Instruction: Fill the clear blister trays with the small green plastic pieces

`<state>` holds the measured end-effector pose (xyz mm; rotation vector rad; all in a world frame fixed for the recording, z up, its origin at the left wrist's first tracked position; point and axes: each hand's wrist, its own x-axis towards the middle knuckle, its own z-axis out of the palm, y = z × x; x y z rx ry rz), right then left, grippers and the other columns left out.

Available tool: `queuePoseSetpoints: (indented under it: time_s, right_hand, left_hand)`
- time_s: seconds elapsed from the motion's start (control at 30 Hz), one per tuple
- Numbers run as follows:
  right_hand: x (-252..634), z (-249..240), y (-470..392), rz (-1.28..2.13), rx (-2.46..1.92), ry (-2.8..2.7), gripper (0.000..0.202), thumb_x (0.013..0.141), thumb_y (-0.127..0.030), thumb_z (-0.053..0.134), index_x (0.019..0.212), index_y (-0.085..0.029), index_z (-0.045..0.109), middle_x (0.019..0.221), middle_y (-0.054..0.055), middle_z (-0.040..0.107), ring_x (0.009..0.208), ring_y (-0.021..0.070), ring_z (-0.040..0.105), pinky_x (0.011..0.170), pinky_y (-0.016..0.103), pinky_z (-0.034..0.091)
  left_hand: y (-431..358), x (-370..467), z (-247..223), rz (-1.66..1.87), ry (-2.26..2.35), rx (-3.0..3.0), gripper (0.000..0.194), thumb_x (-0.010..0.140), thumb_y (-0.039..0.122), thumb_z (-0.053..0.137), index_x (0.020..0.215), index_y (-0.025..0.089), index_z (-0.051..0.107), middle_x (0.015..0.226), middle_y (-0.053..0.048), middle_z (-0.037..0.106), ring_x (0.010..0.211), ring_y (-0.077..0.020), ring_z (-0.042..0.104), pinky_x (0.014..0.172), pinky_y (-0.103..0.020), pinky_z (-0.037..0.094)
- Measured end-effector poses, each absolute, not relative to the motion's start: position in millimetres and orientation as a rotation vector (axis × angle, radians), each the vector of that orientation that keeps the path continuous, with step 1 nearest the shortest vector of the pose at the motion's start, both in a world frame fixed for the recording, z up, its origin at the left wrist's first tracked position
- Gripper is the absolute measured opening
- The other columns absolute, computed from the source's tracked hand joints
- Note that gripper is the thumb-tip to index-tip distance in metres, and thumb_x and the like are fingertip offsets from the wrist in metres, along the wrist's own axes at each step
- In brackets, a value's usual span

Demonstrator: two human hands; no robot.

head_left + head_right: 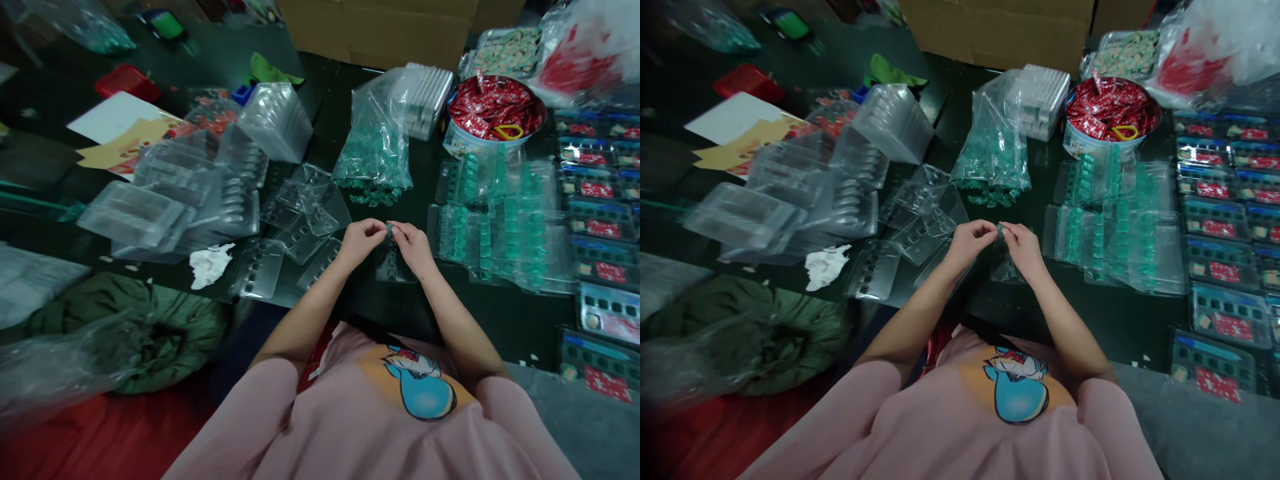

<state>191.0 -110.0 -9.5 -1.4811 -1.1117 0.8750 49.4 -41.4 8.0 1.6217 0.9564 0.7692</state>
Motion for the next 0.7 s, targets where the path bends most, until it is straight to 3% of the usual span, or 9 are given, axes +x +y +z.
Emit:
queuePoseSetpoints:
  time_s: [0.23,0.7]
  right_hand:
    - [186.1,-4.2,-108.9,0.971,-1.397,-1.017,0.024,0.085,-0.034,0.059,0.105,-0.026,0.07,0.084,0.0,0.07,0.072,0.0154,0.063,0.076,0.033,0.051]
    - [186.7,-8.6,-110.3,0.893,-1.444,-0.998,0.022,0.082,-0.039,0.063,0.097,-0.023,0.065,0.084,0.001,0.069,0.075,0.0166,0.062,0.073,0.031,0.049]
  left_hand:
    - [-38.6,48.9,4.4,0.752,0.934,1.418,0.015,0.068,0.029,0.069,0.07,0.015,0.063,0.067,0.001,0.063,0.063,-0.0113,0.058,0.067,-0.026,0.048]
    - [-43.5,44.4,8.2,0.741,0.949,1.369,0.026,0.067,0.033,0.077,0.084,0.014,0.071,0.079,-0.003,0.071,0.072,-0.0144,0.064,0.075,-0.029,0.051]
